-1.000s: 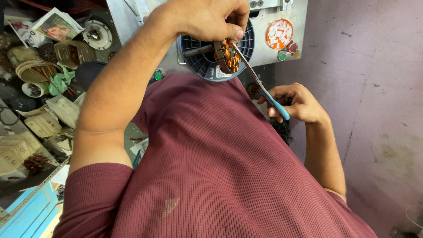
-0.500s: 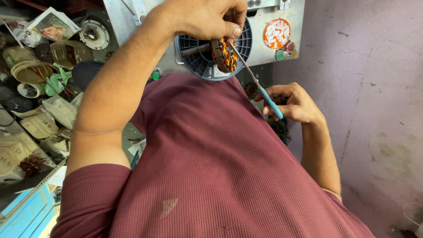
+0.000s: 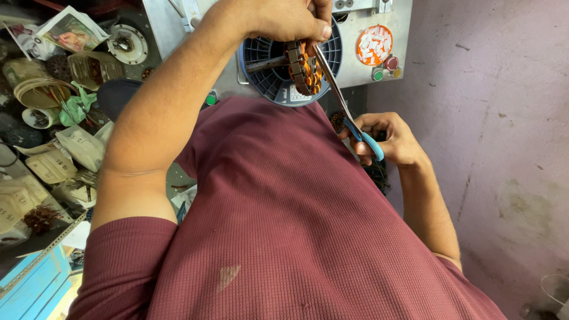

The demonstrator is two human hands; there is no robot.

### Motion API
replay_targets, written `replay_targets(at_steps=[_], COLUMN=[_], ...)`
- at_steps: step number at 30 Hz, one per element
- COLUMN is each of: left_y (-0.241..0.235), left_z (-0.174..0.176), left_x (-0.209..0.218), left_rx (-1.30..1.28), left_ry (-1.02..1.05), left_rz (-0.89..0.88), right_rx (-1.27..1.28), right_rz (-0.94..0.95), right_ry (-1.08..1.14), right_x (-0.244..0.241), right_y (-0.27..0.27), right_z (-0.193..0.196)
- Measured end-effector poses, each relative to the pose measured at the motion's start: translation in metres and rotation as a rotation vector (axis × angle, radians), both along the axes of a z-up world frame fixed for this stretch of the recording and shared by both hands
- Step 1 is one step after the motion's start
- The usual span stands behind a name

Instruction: The person works on a motor stator, using a screwdriver to adjust copper windings and a pair of scissors to trim excess wire. They repeatedly rotate the stator and manipulate the windings to fit them into the slots.

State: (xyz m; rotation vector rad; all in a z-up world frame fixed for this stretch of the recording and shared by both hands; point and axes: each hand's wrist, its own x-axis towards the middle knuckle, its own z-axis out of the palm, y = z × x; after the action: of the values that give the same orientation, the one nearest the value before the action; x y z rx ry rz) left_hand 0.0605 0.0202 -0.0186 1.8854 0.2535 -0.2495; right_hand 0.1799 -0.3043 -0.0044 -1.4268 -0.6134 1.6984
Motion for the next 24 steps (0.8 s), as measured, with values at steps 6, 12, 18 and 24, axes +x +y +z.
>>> replay_targets(at_steps=[6,12,18,24], left_y=[0.0,-0.002,-0.007,0.007], left_z=[-0.012,-0.012,0.009,0.039], left_x=[0.003,0.001,-0.002,0.004], left_rx=[-0.01,0.074,0.12,0.058], left_ry=[-0.076,-0.013,0.038,-0.025], left_rz=[-0.006,0.042,0.058,0.093], right_rx=[0.005,0.018,-0.034,-0.081], right_rz=[-0.05,-0.085,-0.093,-0.075], right_ry=[0.108,0.136,0.078,0.025], right_x=[-0.007,-0.013,-0.018,-0.017], right_y=[0.002,0.003,0.001,-0.008], right_z=[0.003,0.008,0.012,0.014])
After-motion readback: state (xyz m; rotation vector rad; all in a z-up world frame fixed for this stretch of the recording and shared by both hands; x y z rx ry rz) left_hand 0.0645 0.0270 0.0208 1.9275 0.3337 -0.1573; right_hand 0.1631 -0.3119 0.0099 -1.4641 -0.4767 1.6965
